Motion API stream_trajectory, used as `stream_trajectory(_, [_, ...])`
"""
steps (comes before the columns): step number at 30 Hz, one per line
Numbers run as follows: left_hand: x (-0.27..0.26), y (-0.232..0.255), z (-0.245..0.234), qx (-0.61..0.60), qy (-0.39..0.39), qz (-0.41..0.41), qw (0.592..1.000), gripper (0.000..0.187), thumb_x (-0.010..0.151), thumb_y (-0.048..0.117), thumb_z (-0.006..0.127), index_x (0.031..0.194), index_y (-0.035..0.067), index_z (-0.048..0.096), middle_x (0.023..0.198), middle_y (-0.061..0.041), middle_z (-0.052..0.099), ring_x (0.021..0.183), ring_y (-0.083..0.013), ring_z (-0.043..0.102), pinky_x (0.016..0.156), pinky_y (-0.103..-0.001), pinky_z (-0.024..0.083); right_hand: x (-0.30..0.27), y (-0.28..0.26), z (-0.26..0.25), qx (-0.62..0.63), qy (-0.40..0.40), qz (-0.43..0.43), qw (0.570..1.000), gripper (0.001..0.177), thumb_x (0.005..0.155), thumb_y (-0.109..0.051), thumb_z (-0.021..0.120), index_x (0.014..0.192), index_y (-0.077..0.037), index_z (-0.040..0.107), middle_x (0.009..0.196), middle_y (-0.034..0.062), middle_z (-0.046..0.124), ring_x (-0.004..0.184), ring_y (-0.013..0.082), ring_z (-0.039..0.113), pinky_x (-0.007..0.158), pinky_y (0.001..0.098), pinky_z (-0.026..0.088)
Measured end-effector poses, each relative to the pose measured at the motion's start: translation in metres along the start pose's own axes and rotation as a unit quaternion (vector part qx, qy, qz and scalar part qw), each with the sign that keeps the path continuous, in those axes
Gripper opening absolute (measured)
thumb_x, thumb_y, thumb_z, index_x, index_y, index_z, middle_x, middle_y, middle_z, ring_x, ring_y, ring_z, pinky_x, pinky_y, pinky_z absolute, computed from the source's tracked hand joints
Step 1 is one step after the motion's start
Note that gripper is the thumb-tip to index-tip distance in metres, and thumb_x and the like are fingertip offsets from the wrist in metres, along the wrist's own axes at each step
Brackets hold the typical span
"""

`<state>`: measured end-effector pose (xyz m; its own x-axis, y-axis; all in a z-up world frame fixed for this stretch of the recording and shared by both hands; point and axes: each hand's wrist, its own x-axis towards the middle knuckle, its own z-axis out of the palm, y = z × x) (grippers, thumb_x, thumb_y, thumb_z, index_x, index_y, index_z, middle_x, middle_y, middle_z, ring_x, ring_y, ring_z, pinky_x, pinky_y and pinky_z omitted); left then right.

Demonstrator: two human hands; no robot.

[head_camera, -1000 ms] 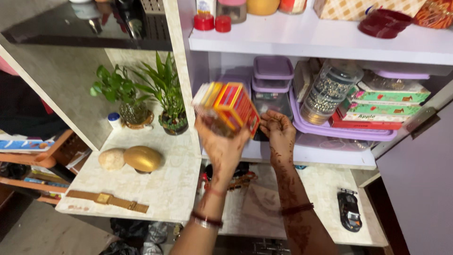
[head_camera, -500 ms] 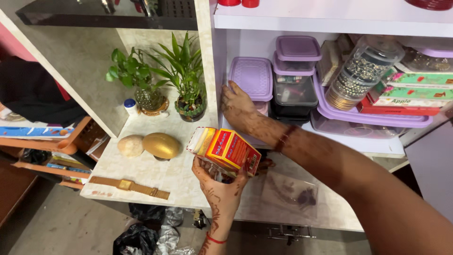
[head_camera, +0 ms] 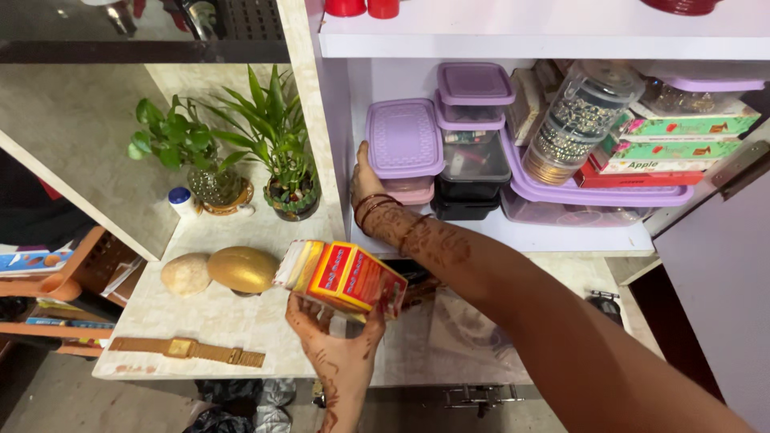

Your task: The person organizes items in a cabinet by moving a black plastic bag and several plastic containers between shelves and a drawer. They open a pink container to remove a small bag of jewelry, then place the containers back on the shelf and arrange boxes.

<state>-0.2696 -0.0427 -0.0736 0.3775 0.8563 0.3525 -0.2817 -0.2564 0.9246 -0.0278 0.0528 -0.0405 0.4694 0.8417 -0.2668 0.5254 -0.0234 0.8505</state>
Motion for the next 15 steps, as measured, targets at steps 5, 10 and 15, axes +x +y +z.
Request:
stream_trajectory(5, [0.004, -0.001, -0.012, 0.026, 0.017, 0.014, 0.999, 0.108, 0.066, 0.012, 0.087, 0.154, 0.0, 0.025, 0.143, -0.02, 0.047, 0.131, -0.0272, 0.051, 0.107, -0.041, 0.046, -0.005, 0.0, -0.003, -0.013, -0.031, -0.021, 0.999, 0.049, 0.103, -0.046, 0.052, 0.144, -0.019, 0.061, 0.148, 0.0042, 0.058, 0.141, 0.0351, 0.046, 0.109, 0.0812, 0.01])
stream_trajectory(10, [0.007, 0.007, -0.009, 0.011, 0.019, -0.002, 1.0, 0.11, 0.065, 0.012, 0.089, 0.153, -0.001, 0.025, 0.141, -0.019, 0.048, 0.128, -0.027, 0.052, 0.107, -0.041, 0.045, -0.014, 0.003, -0.004, -0.013, -0.006, -0.014, 1.0, 0.049, 0.105, -0.046, 0.049, 0.143, -0.018, 0.061, 0.146, 0.0052, 0.059, 0.14, 0.0355, 0.046, 0.11, 0.0798, 0.008])
stream_trajectory(15, [0.006, 0.014, -0.005, -0.011, 0.002, 0.001, 1.0, 0.11, 0.064, 0.011, 0.089, 0.153, -0.001, 0.025, 0.139, -0.019, 0.049, 0.126, -0.0264, 0.053, 0.106, -0.04, 0.045, -0.008, -0.008, 0.012, 0.009, 0.057, 0.016, 0.998, 0.045, 0.103, -0.034, 0.052, 0.144, -0.016, 0.057, 0.15, 0.0087, 0.056, 0.14, 0.0341, 0.046, 0.114, 0.0699, 0.016])
